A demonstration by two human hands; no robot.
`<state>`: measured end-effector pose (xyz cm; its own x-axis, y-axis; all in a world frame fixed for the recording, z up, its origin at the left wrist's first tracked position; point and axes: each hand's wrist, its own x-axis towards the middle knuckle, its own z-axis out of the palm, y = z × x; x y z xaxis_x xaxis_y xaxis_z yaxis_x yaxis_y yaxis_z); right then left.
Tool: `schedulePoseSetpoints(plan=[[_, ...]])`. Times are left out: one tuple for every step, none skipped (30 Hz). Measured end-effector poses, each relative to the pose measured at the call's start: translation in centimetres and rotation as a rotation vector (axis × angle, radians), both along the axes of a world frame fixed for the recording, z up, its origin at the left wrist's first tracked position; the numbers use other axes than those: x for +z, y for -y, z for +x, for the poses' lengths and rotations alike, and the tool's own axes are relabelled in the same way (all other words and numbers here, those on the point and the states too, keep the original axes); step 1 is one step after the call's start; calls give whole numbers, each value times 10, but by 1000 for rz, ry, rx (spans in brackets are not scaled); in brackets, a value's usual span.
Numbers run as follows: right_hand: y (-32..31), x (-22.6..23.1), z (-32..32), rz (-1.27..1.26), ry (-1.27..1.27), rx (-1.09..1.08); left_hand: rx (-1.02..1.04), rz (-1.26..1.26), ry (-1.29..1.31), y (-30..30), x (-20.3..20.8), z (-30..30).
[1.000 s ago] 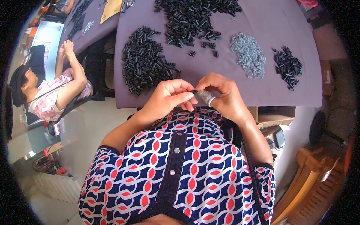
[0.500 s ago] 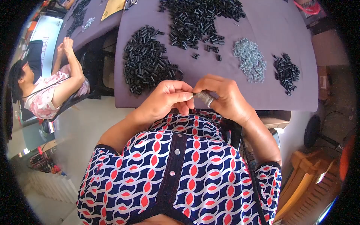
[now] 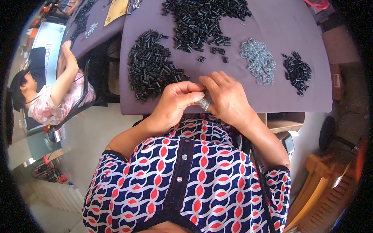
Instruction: Sorting small black plastic components and placing them into a small plastic bag at a workshop table.
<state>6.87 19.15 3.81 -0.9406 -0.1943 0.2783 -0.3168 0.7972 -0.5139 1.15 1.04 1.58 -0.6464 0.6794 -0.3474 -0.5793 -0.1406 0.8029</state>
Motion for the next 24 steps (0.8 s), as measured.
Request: schedulePoseSetpoints(plan=[[1,-4,1,-19,13,-9,2,14,9,-1,-1,1],[1,-8,2,-40,28,-17,-1,10,9,-1,1,1],[1,-10,3,-45,28,-21,-20,-24,25,0,3,1],[-1,-12,3,-70,8,-12,-39,-58,41,0,5,0],[-2,-13,4,-94,-11,-3,-42,-61,41,1,7,-1],[-2,-14,5,-96,-11,-6,-98,-36,133,2,9,-2],[-3,-14,6,-122,-3,8,-153,-10,226,2,10,-3],[-4,-15,6,-146,3,23,-155,-11,225,1,9,-3],[-4,-16,6,-146,2,21,-150,-4,223,1,9,-3],[-3,-17,6,-153,-18,31,-144,3,221,0,8,-2],[-2,-18,6,-160,-38,42,-144,2,221,-1,7,0],[-2,-19,6,-161,-39,42,-119,22,235,-3,5,3],[-2,-20,6,-122,-69,44,-94,43,250,-4,2,5],[-2,-21,7,-82,-99,46,-82,57,266,-4,-2,7],[-2,-23,7,-81,-100,45,-83,58,265,-5,-4,8],[-3,-24,8,-68,-97,57,-83,95,285,-6,-4,9],[-4,-24,9,-54,-93,65,-86,131,306,-7,-4,10],[-5,-25,12,-51,-94,61,-91,134,306,-9,-4,10],[-6,-25,15,-49,-68,51,-109,95,276,-10,-4,11],[-8,-24,17,-45,-42,36,-132,56,246,-13,-5,10],[-11,-22,18,-38,-44,22,-193,-63,-25,-13,-4,9],[-15,-17,19,-4,-89,-13,-253,-176,-300,-12,-2,7],[-21,-12,20,38,-132,-54,-198,-178,-570,-13,-1,7],[-34,-9,21,106,-144,-123,-129,-190,-823,-17,3,2]])
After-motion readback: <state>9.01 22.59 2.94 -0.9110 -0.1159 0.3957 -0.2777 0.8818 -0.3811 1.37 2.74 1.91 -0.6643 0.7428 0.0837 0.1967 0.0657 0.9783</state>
